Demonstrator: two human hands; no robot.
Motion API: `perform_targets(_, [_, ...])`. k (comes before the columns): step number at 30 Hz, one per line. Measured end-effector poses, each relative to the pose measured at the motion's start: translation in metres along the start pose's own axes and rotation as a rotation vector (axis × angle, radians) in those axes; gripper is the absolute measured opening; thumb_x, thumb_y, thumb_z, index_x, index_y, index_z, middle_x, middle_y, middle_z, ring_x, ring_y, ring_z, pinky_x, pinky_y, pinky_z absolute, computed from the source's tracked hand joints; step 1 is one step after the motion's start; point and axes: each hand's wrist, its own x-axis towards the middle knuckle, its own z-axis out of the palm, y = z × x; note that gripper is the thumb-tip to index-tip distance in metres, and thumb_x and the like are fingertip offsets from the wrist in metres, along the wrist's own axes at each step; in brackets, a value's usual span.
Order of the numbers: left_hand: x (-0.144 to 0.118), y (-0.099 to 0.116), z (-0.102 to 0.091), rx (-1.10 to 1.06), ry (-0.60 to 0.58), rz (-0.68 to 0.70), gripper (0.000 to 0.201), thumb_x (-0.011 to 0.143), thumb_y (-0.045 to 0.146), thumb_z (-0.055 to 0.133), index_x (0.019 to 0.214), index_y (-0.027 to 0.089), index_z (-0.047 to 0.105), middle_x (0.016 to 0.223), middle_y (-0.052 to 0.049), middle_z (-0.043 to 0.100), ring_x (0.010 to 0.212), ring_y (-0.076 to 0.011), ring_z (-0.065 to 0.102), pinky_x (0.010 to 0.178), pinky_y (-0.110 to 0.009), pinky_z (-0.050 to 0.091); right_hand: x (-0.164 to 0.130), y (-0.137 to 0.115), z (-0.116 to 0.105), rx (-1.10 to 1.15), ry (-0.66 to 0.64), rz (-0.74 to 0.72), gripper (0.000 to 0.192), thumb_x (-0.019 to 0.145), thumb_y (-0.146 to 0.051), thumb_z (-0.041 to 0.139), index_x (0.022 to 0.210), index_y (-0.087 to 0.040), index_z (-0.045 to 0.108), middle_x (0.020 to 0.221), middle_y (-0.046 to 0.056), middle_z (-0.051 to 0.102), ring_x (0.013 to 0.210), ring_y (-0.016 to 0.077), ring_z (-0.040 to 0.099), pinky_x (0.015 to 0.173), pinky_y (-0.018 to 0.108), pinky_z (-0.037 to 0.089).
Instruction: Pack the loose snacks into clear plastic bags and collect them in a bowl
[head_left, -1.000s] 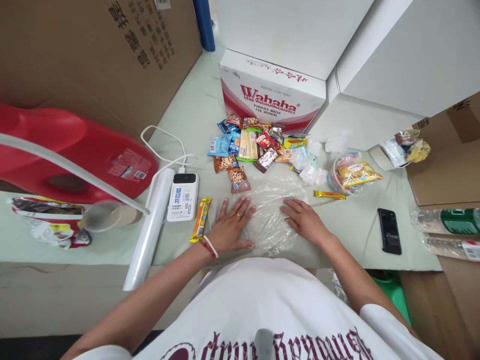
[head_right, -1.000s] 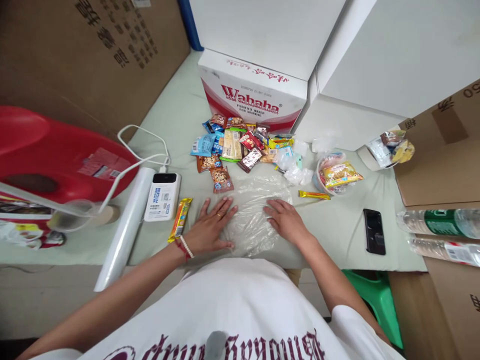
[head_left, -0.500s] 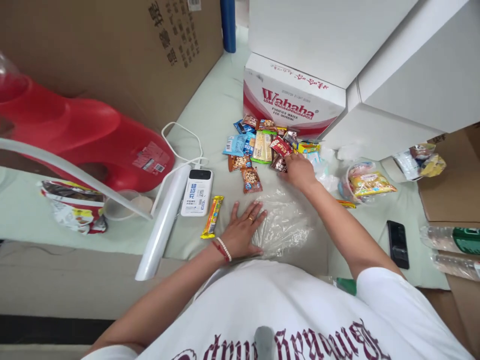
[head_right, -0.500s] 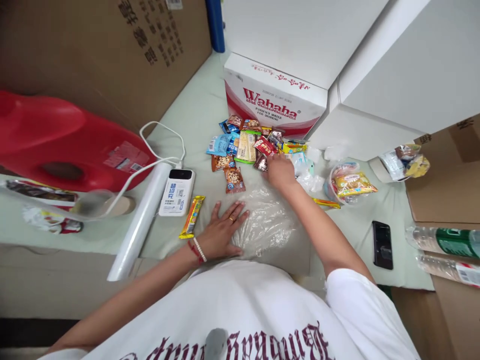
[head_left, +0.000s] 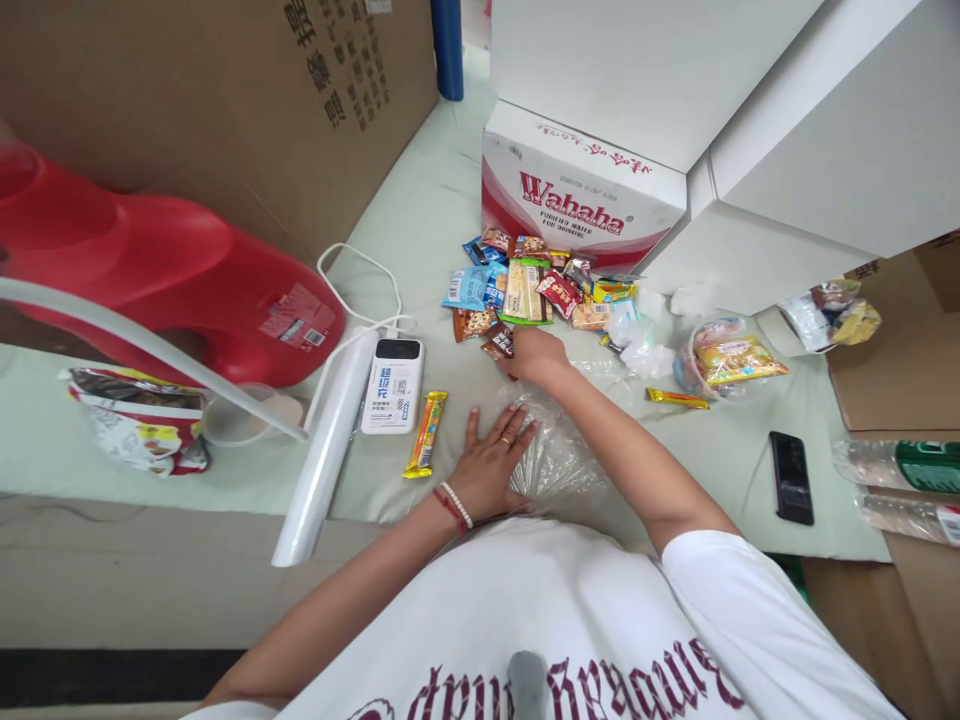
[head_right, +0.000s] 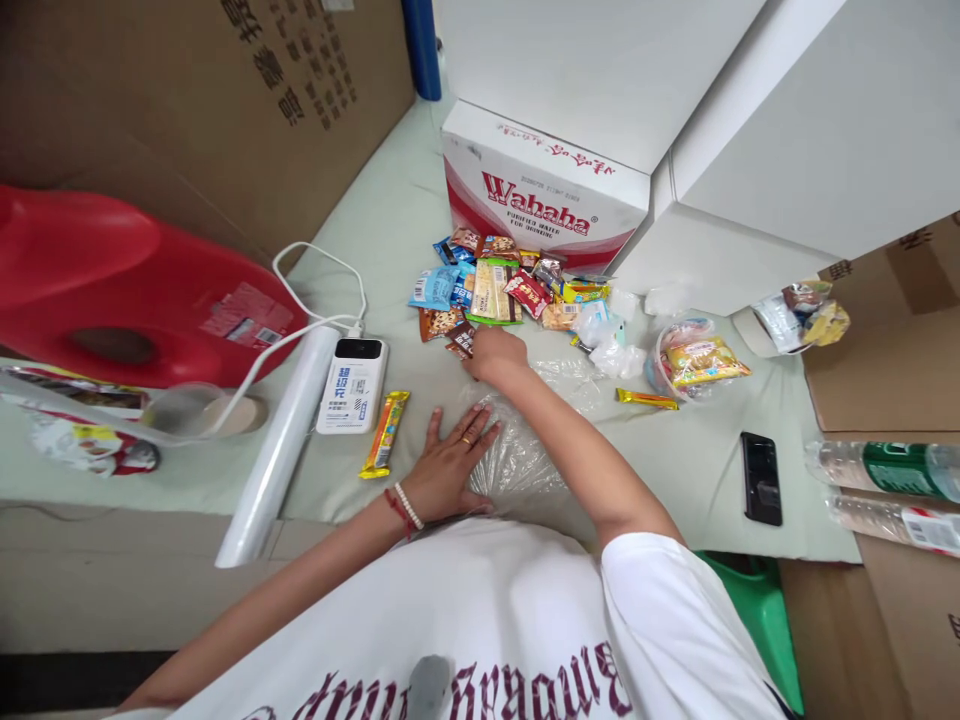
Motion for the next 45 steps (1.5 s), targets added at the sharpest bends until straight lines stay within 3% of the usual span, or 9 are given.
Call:
perform_targets(6, [0.003,0.001,-0.01,-0.027,-0.031,-0.057,0.128,0.066,0.057,0.089,0.167,0.021,0.018,0.174,-0.022,0.008,0.163,-0.0396,0.011,0.124,-0.072,-0.007,-0.052,0.078,-0.054,0.198,0.327,-0.183,0.048,0.082,-0.035,0.07,0.126,-0.016,0.063,0.119,0.013,0.069,0.105,0.0305,0.065,0.089,0.038,0.051])
perform_targets(9, [0.007,0.0,-0.013,-0.033,-0.05,-0.079,0.13,0.066,0.052,0.09,0.168,0.02,0.016,0.174,-0.023,0.005,0.163,-0.039,0.008,0.124,-0.071,-0.008,-0.098,0.098,-0.057,0.16,0.309,-0.305,0.05,0.081,-0.035,0.072,0.127,-0.018,0.061,0.119,0.012,0.066,0.104,0.0293,0.063,0.09,0.038,0.05])
perform_targets(17, [0.006,-0.019,-0.013,-0.032,-0.042,-0.049,0.132,0.07,0.054,0.085,0.168,0.015,0.005,0.174,-0.026,0.008,0.163,-0.0391,0.009,0.126,-0.068,-0.004,-0.127,0.081,0.026,-0.185,-0.074,-0.388,0.046,0.087,-0.021,0.069,0.132,-0.017,0.061,0.125,0.017,0.063,0.114,0.0327,0.06,0.091,0.039,0.051])
perform_targets(21, [-0.01,-0.029,-0.023,-0.077,-0.015,0.001,0.11,0.082,0.046,0.074,0.168,0.018,0.011,0.175,-0.022,0.008,0.163,-0.0372,0.008,0.127,-0.067,0.003,-0.141,0.107,0.035,0.036,0.06,-0.488,0.069,0.088,-0.021,0.073,0.151,-0.018,0.045,0.152,0.02,0.047,0.132,0.0341,0.051,0.109,0.047,0.046])
perform_targets(27, [-0.037,-0.026,-0.034,-0.08,0.155,0.143,0.079,0.075,0.007,0.05,0.151,0.028,0.05,0.168,-0.006,0.04,0.162,-0.03,0.019,0.129,-0.065,0.006,-0.201,0.16,0.065,0.259,0.181,-0.673,0.038,0.096,-0.03,0.069,0.132,-0.021,0.06,0.134,0.015,0.059,0.12,0.0305,0.054,0.101,0.051,0.051])
perform_targets(30, [-0.04,-0.026,-0.033,-0.028,0.09,0.203,0.072,0.076,0.013,0.056,0.146,0.028,0.055,0.165,-0.008,0.044,0.158,-0.0341,0.029,0.127,-0.07,-0.002,-0.21,0.171,0.102,0.212,0.249,-0.589,0.051,0.091,-0.037,0.075,0.137,-0.021,0.06,0.145,0.018,0.053,0.13,0.0344,0.049,0.106,0.055,0.049])
perform_targets(34, [-0.035,-0.032,-0.026,0.005,0.058,0.167,0.059,0.088,0.042,0.065,0.145,0.026,0.057,0.16,-0.014,0.051,0.147,-0.0375,0.047,0.124,-0.073,-0.003,-0.206,0.177,0.129,0.261,0.385,-0.545,0.026,0.098,-0.022,0.061,0.122,-0.024,0.071,0.135,0.014,0.061,0.124,0.0312,0.052,0.103,0.054,0.05])
perform_targets(39, [-0.022,-0.039,-0.021,-0.079,0.206,0.084,0.024,0.102,0.035,0.052,0.102,0.027,0.075,0.128,-0.006,0.075,0.132,-0.0282,0.06,0.122,-0.064,0.023,-0.202,0.187,0.095,0.449,0.463,-0.533,0.027,0.1,-0.019,0.052,0.114,-0.025,0.074,0.127,0.012,0.066,0.116,0.027,0.057,0.099,0.049,0.051])
perform_targets(45, [-0.013,-0.034,-0.031,-0.203,0.411,0.054,0.025,0.1,0.034,0.047,0.106,0.022,0.069,0.119,-0.011,0.073,0.123,-0.0273,0.06,0.11,-0.053,0.045,-0.159,0.185,0.038,0.688,0.229,-0.559,0.024,0.102,-0.027,0.054,0.112,-0.022,0.075,0.102,0.007,0.075,0.094,0.0187,0.068,0.088,0.033,0.052])
